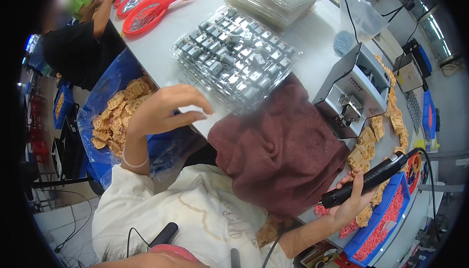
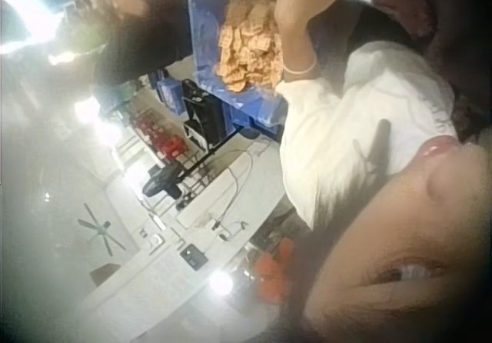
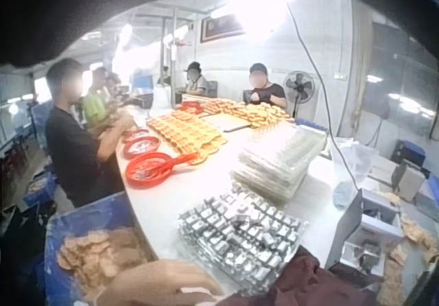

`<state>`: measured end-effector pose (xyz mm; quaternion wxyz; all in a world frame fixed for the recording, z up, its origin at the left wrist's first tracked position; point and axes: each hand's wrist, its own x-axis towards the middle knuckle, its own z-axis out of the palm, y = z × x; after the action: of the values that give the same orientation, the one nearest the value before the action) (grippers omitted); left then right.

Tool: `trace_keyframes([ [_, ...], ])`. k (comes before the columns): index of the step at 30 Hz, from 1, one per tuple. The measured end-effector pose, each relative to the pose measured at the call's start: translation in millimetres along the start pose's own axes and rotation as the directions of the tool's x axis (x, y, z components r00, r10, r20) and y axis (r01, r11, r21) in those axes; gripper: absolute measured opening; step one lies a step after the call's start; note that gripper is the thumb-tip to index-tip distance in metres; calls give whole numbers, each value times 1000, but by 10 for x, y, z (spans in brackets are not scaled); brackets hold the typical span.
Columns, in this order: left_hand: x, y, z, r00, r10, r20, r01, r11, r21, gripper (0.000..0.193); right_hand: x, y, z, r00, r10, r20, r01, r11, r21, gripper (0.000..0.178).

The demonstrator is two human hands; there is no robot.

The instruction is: Assembling small plastic toy components using an electric screwdriver.

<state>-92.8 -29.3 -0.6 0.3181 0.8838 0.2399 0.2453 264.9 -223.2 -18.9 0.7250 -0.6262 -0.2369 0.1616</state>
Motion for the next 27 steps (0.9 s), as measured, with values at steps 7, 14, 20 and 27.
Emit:
trace_keyframes([
  [7, 500, -124, -23, 995, 95, -32, -95, 995, -18, 16, 48, -7, -108, 996, 89, -29, -90, 996, -21, 35],
  [14, 856, -298, 93, 989, 142, 40, -141, 990, -17, 16, 22, 45, -202, 984, 177, -24, -174, 982, 73, 41],
  [20, 1080, -536, -196, 990, 142, 7, -142, 988, 62, 22, -2, -8, -190, 982, 187, -37, -182, 978, 105, 43],
  [27, 1295, -555, 182, 994, 106, 25, -109, 955, 275, 34, -70, -110, -231, 990, 132, -39, -125, 982, 138, 42],
])
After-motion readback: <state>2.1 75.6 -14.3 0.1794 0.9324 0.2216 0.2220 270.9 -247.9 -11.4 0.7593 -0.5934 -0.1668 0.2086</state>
